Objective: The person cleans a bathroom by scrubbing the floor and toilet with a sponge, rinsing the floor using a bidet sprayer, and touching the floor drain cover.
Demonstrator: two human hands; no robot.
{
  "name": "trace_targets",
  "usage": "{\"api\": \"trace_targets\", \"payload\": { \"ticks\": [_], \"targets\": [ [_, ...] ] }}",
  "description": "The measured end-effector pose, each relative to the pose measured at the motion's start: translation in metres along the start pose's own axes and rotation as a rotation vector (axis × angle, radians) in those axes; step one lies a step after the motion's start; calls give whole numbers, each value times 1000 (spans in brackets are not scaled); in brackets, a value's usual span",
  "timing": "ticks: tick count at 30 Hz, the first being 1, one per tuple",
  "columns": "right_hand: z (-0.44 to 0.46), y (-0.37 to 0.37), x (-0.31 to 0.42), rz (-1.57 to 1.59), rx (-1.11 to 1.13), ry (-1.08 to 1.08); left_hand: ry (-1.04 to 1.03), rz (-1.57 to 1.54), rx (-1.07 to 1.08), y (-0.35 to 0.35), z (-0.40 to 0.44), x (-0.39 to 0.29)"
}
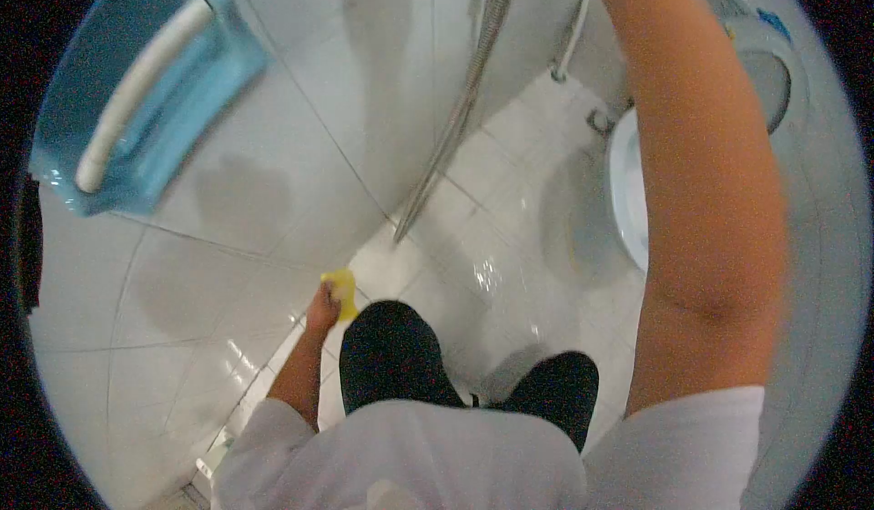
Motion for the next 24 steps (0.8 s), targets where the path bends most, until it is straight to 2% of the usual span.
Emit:
{"api": "trace_targets", "payload": {
  "ticks": [1,3,5,7,9,11,12,13,15,17,19,20,22,24],
  "targets": [
    [-29,11,-9,-15,-7,-44,-60,-25,30,-3,10,-15],
    [-72,26,-25,93,121,-34,-200,-91,132,-3,29,-58],
    [-109,68,-95,74,720,-133,-348,-39,168,-3,43,-106],
    [-177,106,-160,-329,190,-417,-425,30,243,-6,56,-151],
    [-241,112,-198,-696,210,-402,-464,76,315,-9,62,-191],
    [-304,97,-210,-855,496,-377,-482,184,394,-14,61,-234],
    [-324,97,-260,-874,704,-492,-458,278,456,-35,85,-259],
    [-357,93,-283,-890,909,-592,-457,287,429,-41,93,-277],
    [-417,96,-310,-853,1027,-693,-459,270,367,-66,108,-305],
    [-467,93,-330,-839,1059,-780,-464,253,357,-89,102,-325],
    [-503,94,-344,-830,1086,-857,-318,122,254,-87,97,-343],
    [-519,96,-351,-823,1085,-917,-328,133,266,-101,95,-341],
    [-544,102,-358,-788,1091,-1012,-349,-98,211,-124,89,-331],
    [-558,106,-363,-746,1076,-992,-299,-40,255,-144,88,-314]
  ]
}}
Point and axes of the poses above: each hand's wrist, its own z-axis towards the middle knuckle, its own y-axis out of the back of the hand, x = y × z, the point moved 10 cm from there along z, towards the middle knuckle, and after that the axes turned 4 degrees about -y, right-handed, at the moved point
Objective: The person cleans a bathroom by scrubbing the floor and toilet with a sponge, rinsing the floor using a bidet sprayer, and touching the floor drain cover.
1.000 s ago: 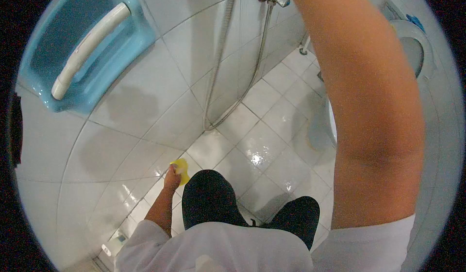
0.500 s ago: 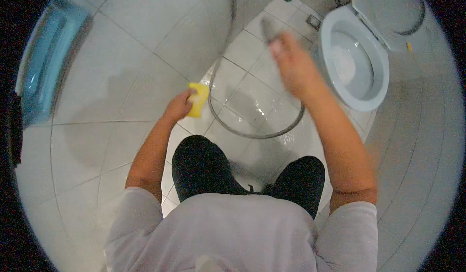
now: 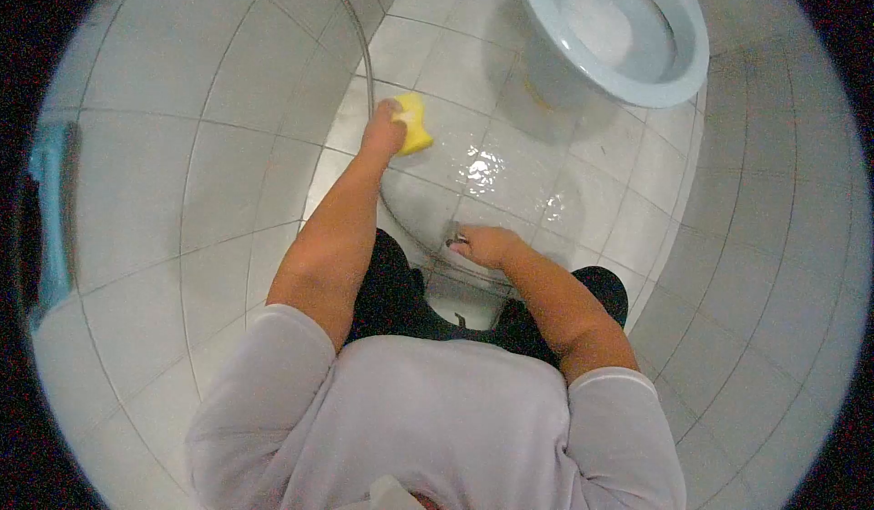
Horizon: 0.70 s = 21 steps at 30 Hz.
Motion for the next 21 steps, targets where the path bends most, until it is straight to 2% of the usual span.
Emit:
{"api": "trace_targets", "payload": {
  "ticks": [1,5,7,10,13,19,21],
  "targets": [
    [-2,-6,-1,16,-6,39,63,38,39,-9,-1,13],
    [-5,-25,-16,-6,40,-13,38,53,-14,-8,20,23],
    [2,-19,-12,-12,-122,119,59,-85,-92,2,19,24],
    [18,-32,8,-102,-9,84,110,-193,-193,29,11,46],
    [28,-30,30,-22,-57,182,167,-284,-228,36,8,52],
    [50,-19,50,44,-63,49,56,-263,-215,0,34,66],
    [51,-9,57,51,-99,65,132,-287,-193,10,20,47]
  ]
}}
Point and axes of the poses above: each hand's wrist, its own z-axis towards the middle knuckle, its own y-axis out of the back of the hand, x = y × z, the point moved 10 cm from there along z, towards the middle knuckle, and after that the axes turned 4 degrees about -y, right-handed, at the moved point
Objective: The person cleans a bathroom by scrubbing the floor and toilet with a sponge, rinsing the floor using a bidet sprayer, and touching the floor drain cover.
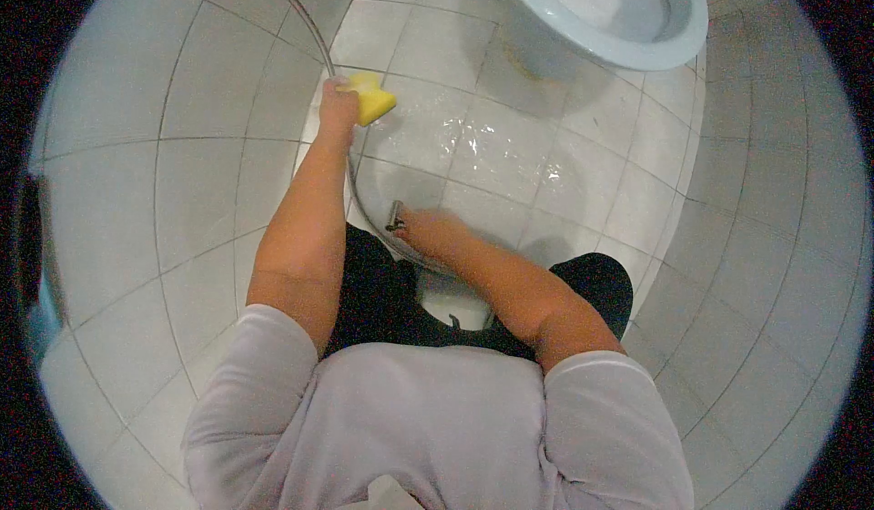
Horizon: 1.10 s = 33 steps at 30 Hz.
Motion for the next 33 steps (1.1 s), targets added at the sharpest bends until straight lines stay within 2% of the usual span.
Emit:
{"api": "trace_targets", "payload": {
  "ticks": [1,4,8,10,13,16,18,19,21,27,31,33],
  "targets": [
    [0,8,6,1,-36,25,81,-14,0,3,-5,-1],
    [-1,17,16,-34,-18,27,56,-59,-32,5,0,7],
    [2,9,-10,-25,18,39,34,-39,-103,11,-3,6],
    [-2,-22,-29,-149,244,114,18,-82,-96,12,-4,4],
    [-27,-27,-43,-160,132,238,80,-181,-89,10,-7,6],
    [-34,-18,-58,-191,141,149,62,-93,-75,11,-1,9],
    [-33,6,-77,-108,35,-31,62,-116,-77,10,2,16],
    [-32,13,-77,-119,40,-29,56,-130,-71,8,4,19],
    [-31,46,-72,-115,-150,-1,67,-95,-74,6,7,26],
    [-35,84,-58,-178,-247,15,74,-141,-27,4,-3,17],
    [-36,90,-53,-183,-237,32,77,-137,-29,-5,2,26],
    [-35,96,-60,-132,-266,-27,63,-72,-16,-6,4,26]
  ]
}}
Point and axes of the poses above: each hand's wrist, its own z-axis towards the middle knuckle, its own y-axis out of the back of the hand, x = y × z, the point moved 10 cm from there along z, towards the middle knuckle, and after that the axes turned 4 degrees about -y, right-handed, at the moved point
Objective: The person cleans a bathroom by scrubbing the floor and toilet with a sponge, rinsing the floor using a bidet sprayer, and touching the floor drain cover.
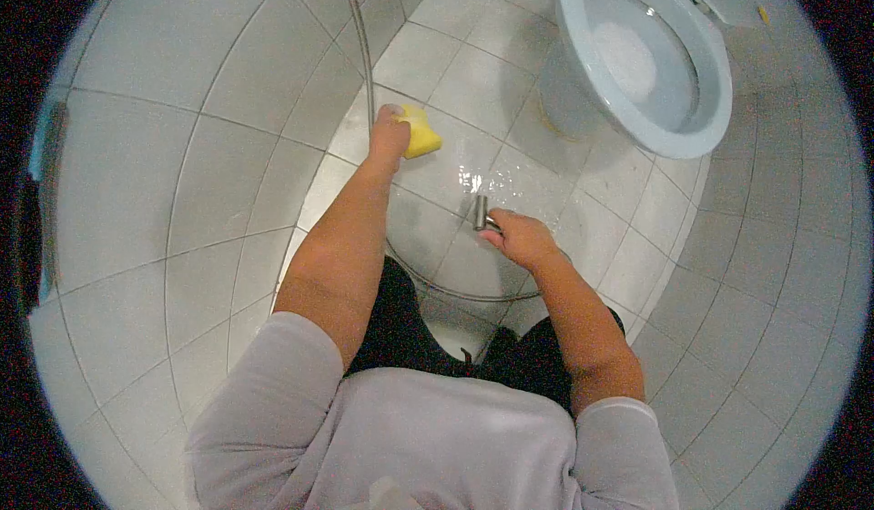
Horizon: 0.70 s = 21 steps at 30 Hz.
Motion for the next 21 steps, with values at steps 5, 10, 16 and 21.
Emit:
{"api": "trace_targets", "payload": {
  "ticks": [5,10,16,21],
  "targets": [
    [-4,3,0,-13,1,2,8,139,23,3,-2,-12],
    [-2,23,-5,18,-107,-87,25,39,8,8,-4,-16],
    [1,38,-6,42,-132,-124,78,-98,-16,2,1,-5],
    [1,32,-8,44,-62,8,-45,17,-10,-5,17,0]
  ]
}}
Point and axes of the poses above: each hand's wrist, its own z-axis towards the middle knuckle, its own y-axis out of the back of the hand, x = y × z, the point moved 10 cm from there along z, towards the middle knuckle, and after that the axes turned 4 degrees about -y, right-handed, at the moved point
